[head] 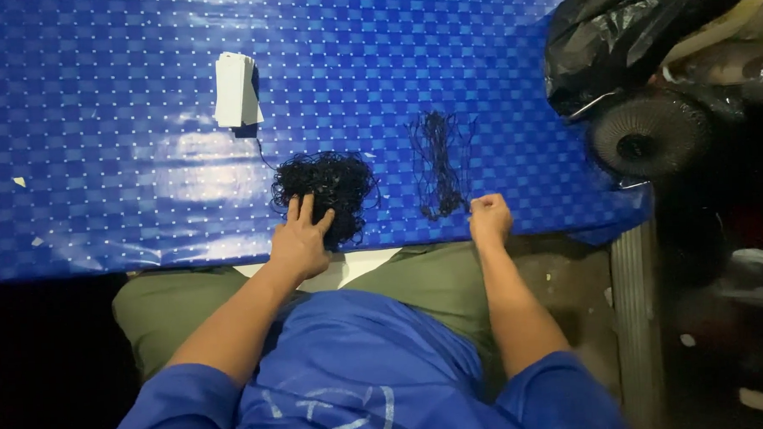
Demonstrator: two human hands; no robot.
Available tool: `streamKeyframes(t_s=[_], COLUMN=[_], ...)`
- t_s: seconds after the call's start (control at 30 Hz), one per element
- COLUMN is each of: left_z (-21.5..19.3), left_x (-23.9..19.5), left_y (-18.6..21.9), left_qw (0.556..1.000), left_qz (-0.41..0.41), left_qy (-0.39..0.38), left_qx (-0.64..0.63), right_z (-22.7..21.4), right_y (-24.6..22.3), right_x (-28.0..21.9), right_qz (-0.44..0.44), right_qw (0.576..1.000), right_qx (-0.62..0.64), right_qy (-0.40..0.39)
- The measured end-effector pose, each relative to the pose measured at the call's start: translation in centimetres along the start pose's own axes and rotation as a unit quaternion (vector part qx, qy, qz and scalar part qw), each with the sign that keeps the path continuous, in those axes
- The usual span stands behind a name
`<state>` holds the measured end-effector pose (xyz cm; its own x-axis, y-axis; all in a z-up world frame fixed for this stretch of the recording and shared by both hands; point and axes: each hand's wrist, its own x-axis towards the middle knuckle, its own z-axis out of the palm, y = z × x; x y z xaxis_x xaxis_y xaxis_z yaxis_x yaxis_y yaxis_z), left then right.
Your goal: The person sits at a low table and repeatedly picks up tangled black cables, separates them by hand, and places the untangled strands into a separate pile on the table.
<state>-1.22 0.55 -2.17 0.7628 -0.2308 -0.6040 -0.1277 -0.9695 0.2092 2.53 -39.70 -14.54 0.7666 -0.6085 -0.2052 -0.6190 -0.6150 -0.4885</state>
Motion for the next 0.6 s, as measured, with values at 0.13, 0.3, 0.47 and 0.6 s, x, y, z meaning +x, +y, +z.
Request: streamKeyframes(t_s=[0.13, 0.3, 0.47, 0.6], left_z=[-0.3, 0.0, 0.6, 2.3], left_x=[-0.3, -0.1, -0.2, 0.9], left_y=[0.1, -0.2, -0.5, -1.3], left_qw=[1.0, 1.0, 1.0, 0.997], left_qz=[0.004, 0.004, -0.001, 0.002], left_qy=[0.006, 0.01, 0.022, 0.062], left_qx=[-0.005, 0.004, -0.001, -0.052], right_z=[-0.2, 0.1, 1.8, 2.9], right_y=[-0.7, -0.5, -1.0, -7.0], right_x=[-0.9, -0.5, -0.2, -6.7], right_qz=[-0.015, -0.004, -0.037, -0.235], right_qw=[1.0, 0.999, 0.992, 0.966], right_qx=[-0.01, 0.033, 0.099, 0.11], right_qy=[-0.001, -0.003, 0.065, 0.0])
